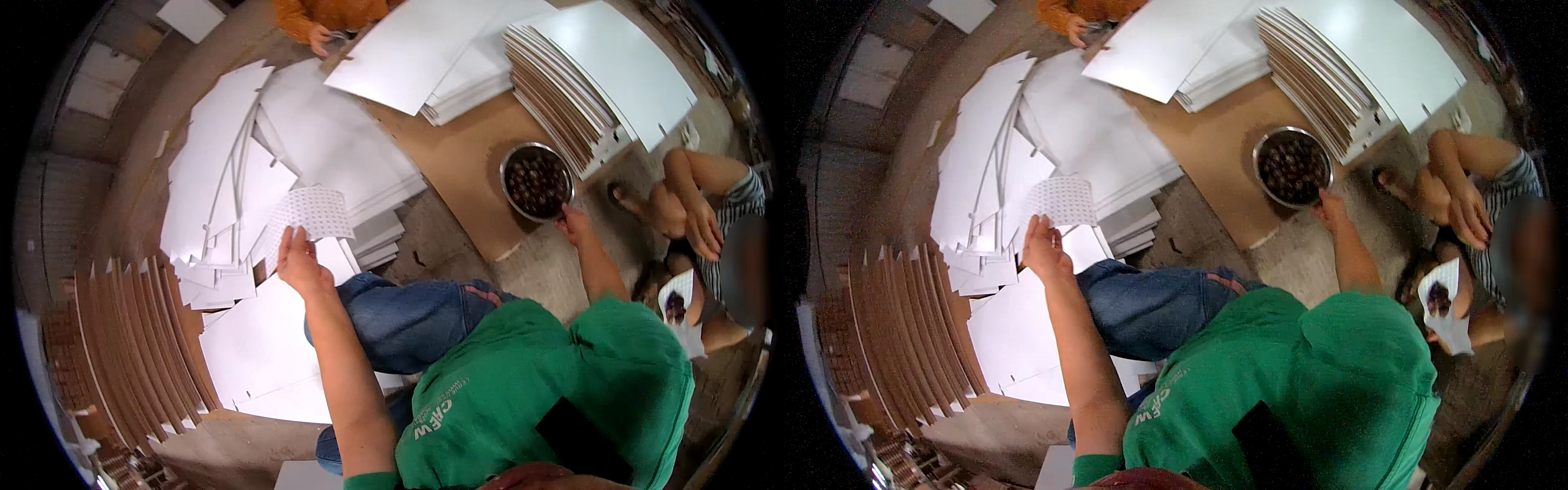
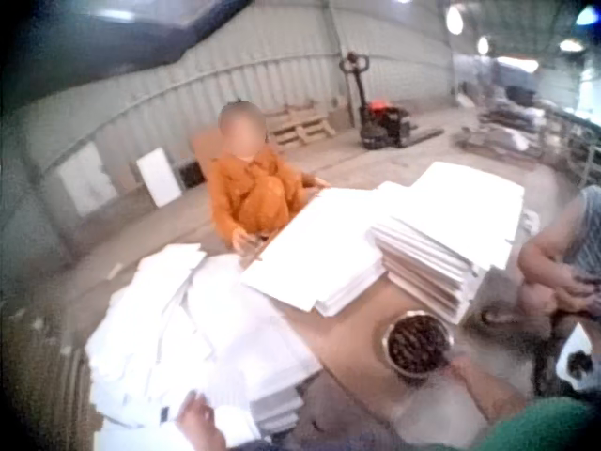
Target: The person sits on the floor and assembles white paperboard parts by inserting small dark fasteners into pre-cut holes. They handle the paper sheets and fasteners by hand, stacking the completed units into a pile.
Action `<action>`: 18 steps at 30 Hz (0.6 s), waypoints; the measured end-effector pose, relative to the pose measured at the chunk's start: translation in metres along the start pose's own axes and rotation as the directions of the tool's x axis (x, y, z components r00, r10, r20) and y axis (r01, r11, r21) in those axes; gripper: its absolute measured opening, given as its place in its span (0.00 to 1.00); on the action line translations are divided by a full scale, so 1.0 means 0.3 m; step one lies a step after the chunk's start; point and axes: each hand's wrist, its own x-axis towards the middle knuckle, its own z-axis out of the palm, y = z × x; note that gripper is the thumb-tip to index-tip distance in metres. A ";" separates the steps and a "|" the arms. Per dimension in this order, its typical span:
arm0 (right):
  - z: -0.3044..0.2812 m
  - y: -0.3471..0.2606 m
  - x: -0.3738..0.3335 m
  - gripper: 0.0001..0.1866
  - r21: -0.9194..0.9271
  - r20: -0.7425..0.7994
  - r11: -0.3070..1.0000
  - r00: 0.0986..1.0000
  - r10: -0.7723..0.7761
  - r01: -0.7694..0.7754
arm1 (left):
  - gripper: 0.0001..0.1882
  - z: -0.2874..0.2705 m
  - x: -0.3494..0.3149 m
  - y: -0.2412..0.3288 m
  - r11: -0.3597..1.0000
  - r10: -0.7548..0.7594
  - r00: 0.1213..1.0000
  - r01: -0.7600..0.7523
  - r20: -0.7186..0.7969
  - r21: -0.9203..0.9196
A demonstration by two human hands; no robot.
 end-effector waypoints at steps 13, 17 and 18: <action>0.201 -0.076 -0.015 0.06 0.182 -0.115 0.983 0.993 -0.016 0.037 | 0.16 -0.012 0.018 -0.010 0.999 0.016 1.000 -0.016 0.006 -0.045; 0.281 -0.158 -0.035 0.04 0.221 -0.076 0.971 0.994 -0.073 0.088 | 0.17 0.003 0.007 -0.008 0.999 0.009 0.999 -0.007 0.049 -0.046; 0.308 -0.178 -0.031 0.04 0.261 -0.068 0.956 0.991 -0.118 0.132 | 0.17 0.006 0.006 -0.006 0.999 0.020 0.999 -0.019 0.030 -0.042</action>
